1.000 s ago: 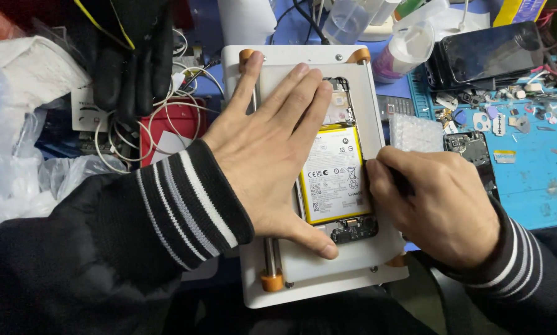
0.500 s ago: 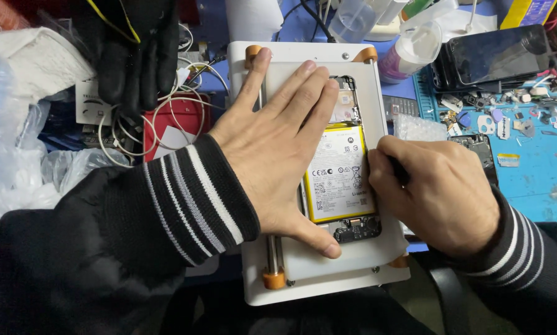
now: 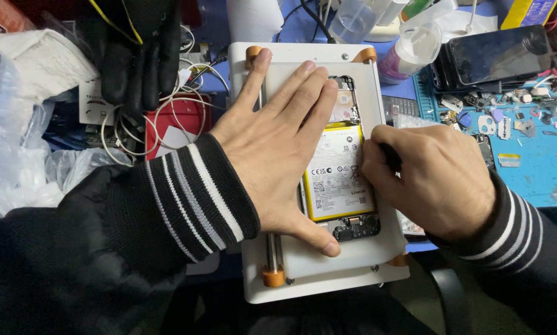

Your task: The person places a disassembled smartphone into a white battery removal jig and uses a black plastic pry tool to lift the battery from the device. The person repeatedly works along the battery edges to loosen it from the chassis.

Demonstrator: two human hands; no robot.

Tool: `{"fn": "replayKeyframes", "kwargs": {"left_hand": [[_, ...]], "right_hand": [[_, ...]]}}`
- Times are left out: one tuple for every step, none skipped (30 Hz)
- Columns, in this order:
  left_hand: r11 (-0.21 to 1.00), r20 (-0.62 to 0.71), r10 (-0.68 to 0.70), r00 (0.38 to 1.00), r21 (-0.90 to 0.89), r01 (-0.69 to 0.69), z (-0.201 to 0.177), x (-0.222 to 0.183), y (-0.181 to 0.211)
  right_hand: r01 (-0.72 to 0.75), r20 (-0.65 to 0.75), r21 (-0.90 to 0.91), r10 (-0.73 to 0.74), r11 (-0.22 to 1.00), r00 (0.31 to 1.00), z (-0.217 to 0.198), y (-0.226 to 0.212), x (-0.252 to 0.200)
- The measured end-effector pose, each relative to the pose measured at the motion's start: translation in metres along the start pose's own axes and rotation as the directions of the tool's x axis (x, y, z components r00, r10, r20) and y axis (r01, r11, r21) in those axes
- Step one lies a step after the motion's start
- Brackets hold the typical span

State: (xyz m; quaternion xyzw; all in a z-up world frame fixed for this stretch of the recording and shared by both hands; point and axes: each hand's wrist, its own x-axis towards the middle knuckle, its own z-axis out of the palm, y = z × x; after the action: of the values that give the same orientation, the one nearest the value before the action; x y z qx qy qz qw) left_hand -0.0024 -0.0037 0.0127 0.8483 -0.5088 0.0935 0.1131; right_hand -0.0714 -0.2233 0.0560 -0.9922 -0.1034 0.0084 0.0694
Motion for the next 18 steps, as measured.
{"fn": "replayKeyframes", "kwargs": {"left_hand": [[1.000,0.000,0.001,1.000,0.001,-0.001,0.000,0.000,0.000],[1.000,0.007,0.003,1.000,-0.006,-0.003,0.000,0.000,0.000],[1.000,0.015,0.004,1.000,-0.013,-0.004,0.000,0.000,0.000],[1.000,0.015,0.004,1.000,-0.012,-0.004,-0.001,0.000,0.000],[1.000,0.015,0.002,1.000,-0.005,-0.002,-0.001,0.000,0.000],[1.000,0.014,-0.002,1.000,0.003,0.002,-0.001,0.000,0.000],[1.000,0.012,-0.006,1.000,0.005,0.005,-0.001,-0.001,0.000],[1.000,-0.004,-0.014,1.000,0.010,0.014,-0.001,-0.001,0.001],[1.000,-0.020,-0.022,1.000,0.014,0.022,0.000,-0.002,0.001],[1.000,-0.020,-0.022,1.000,0.012,0.022,0.001,-0.002,0.000],[0.999,0.002,-0.015,1.000,0.034,0.015,0.003,-0.001,-0.001],[0.998,0.026,-0.008,1.000,0.055,0.007,0.004,-0.001,-0.002],[0.999,0.026,-0.007,1.000,0.052,0.006,0.004,-0.001,-0.002],[0.999,0.019,-0.010,1.000,0.043,0.009,0.003,-0.001,-0.002],[0.999,0.013,-0.012,1.000,0.034,0.011,0.003,-0.002,-0.002],[0.999,0.012,-0.014,1.000,0.032,0.014,0.003,-0.002,-0.002],[0.999,0.005,-0.018,1.000,0.040,0.018,0.004,-0.002,-0.001],[0.999,-0.002,-0.022,1.000,0.048,0.022,0.005,-0.002,-0.001]], "right_hand": [[-0.001,-0.001,0.000,0.001,1.000,1.000,0.001,0.000,0.000],[0.014,-0.026,-0.024,-0.014,1.000,1.000,0.002,0.001,0.000],[0.027,-0.050,-0.049,-0.030,0.998,0.998,0.003,0.001,0.000],[0.028,-0.052,-0.049,-0.031,0.998,0.998,0.002,0.001,0.001],[0.042,-0.057,-0.010,-0.043,0.999,0.997,0.002,0.002,0.002],[0.060,-0.063,0.027,-0.058,0.998,0.996,0.002,0.002,0.003],[0.064,-0.064,0.025,-0.062,0.998,0.996,0.001,0.001,0.002],[0.046,-0.050,0.062,-0.043,0.997,0.998,0.000,0.001,0.000],[0.028,-0.036,0.099,-0.025,0.995,0.999,0.000,0.001,-0.001],[0.027,-0.034,0.098,-0.024,0.995,0.999,-0.001,0.001,-0.003],[-0.003,0.006,0.110,0.002,0.994,1.000,-0.002,0.002,-0.005],[-0.034,0.047,0.123,0.028,0.992,0.998,-0.002,0.003,-0.007],[-0.036,0.050,0.122,0.030,0.992,0.998,-0.004,0.002,-0.008],[-0.092,0.095,0.178,0.075,0.980,0.993,-0.006,0.001,-0.008],[-0.148,0.144,0.231,0.117,0.962,0.983,-0.008,-0.001,-0.008],[-0.147,0.145,0.230,0.116,0.962,0.983,-0.008,-0.001,-0.009],[-0.196,0.180,0.248,0.154,0.949,0.972,-0.008,0.000,-0.010],[-0.245,0.216,0.265,0.190,0.933,0.958,-0.008,0.000,-0.012]]}}
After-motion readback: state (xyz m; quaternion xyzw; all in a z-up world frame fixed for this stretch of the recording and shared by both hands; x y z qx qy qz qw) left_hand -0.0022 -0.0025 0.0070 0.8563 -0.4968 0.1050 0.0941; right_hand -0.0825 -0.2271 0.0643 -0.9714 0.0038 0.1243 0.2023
